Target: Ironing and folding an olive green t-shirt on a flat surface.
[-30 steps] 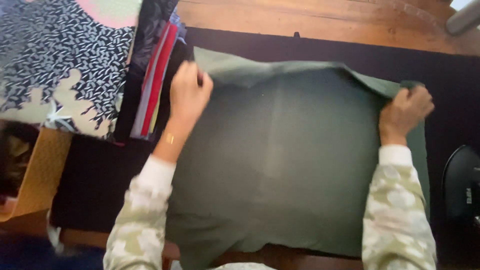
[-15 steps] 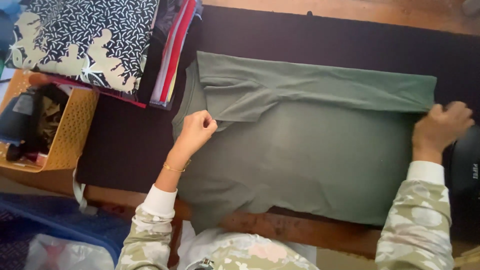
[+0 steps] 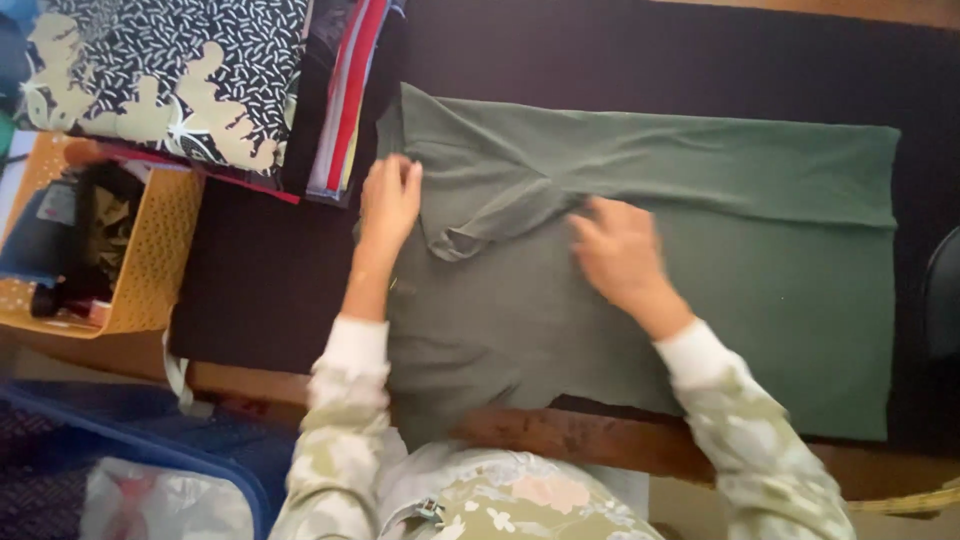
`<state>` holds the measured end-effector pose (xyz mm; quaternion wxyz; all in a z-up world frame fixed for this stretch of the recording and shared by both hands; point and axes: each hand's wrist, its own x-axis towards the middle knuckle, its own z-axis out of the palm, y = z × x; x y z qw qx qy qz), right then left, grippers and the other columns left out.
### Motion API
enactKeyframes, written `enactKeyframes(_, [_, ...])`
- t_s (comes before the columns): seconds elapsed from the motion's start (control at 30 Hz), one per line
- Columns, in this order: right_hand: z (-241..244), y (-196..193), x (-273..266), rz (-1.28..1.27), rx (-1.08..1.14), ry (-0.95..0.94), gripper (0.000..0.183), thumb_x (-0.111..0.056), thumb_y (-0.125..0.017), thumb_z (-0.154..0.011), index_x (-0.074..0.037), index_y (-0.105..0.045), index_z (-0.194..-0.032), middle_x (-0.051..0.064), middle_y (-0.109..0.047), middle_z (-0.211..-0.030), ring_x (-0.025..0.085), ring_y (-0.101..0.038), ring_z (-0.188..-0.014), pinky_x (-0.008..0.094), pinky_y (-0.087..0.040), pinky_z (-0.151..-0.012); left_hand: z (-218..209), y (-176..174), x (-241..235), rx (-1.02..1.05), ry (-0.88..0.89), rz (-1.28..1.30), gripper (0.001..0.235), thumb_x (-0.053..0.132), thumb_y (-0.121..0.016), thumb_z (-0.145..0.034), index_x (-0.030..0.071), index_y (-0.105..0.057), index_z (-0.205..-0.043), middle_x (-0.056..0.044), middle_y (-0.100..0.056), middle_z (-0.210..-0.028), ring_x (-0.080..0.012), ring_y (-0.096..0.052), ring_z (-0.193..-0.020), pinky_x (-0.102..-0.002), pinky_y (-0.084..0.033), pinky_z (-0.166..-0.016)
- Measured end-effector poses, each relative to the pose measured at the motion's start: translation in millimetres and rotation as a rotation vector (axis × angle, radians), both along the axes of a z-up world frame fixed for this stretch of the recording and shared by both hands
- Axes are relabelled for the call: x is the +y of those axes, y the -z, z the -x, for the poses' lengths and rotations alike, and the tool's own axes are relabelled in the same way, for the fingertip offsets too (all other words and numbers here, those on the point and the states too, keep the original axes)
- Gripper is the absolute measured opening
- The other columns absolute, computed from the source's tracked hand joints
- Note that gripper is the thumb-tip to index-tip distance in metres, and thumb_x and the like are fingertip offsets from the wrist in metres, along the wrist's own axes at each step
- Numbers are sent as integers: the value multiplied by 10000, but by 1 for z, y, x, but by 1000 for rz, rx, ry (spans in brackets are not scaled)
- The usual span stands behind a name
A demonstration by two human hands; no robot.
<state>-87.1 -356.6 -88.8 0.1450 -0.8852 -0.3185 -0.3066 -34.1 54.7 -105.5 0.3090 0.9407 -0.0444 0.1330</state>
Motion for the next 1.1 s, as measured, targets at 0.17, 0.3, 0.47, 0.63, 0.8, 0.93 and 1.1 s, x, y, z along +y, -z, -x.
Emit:
enactKeyframes(0.17, [-50,21,46,153,11,180,394,-173,-726,-930,-151,-764,-1322,179,-655,-1394,345,-607,-1337,488,-400,-1029,-36,2,-15,262,-406,-64,493,635,-693,-1050,172,-766,-1203,-78,-782,-1005,-422,-782,-1043,-630,-620,-854])
enactKeyframes(0.3, [-58,23,-48,176,46,433,268,-92,-725,-925,-183,-816,-1160,146,-674,-1363,354,-605,-1297,528,-431,-1005,-21,22,-13,102,-335,-87,371,503,-750,-1054,132,-750,-1064,-111,-766,-930,-406,-779,-937,-591,-619,-809])
enactKeyframes(0.47, [-60,76,-248,59,-162,953,702,-21,-670,-579,-256,-927,-1189,19,-796,-1347,343,-697,-1056,504,-481,-706,-34,52,15,-113,-265,385,356,383,-784,-1058,136,-600,-879,12,-540,-745,-148,-490,-712,-389,-435,-706])
enactKeyframes(0.63, [-50,76,-292,-75,-328,1116,450,72,-742,-806,-233,-995,-1018,18,-842,-1191,308,-707,-929,469,-593,-687,-18,15,10,123,-320,688,163,233,-752,-1045,122,-636,-1017,11,-588,-752,-96,-548,-491,-317,-579,-381])
enactKeyframes(0.8, [-26,60,-292,-453,-453,877,397,185,-720,-846,53,-901,-1173,147,-615,-1058,298,-780,-837,383,-743,-763,-3,11,27,229,-262,735,173,208,-753,-1063,102,-623,-1018,-14,-576,-762,-113,-591,-475,-278,-569,-383])
enactKeyframes(0.93, [-15,91,-337,-181,40,1233,643,149,-564,-697,-293,-958,-948,40,-870,-965,346,-698,-853,491,-515,-754,6,-17,22,440,-250,643,216,215,-747,-1076,50,-621,-1020,-90,-663,-723,-223,-762,-531,-247,-537,-430])
enactKeyframes(1.1, [-21,75,-317,-184,214,1525,545,75,-655,-807,-403,-914,-765,19,-847,-955,353,-631,-852,519,-384,-770,-5,-18,14,333,-302,359,455,526,-703,-1085,111,-681,-902,-8,-743,-704,-188,-764,-495,-241,-512,-549])
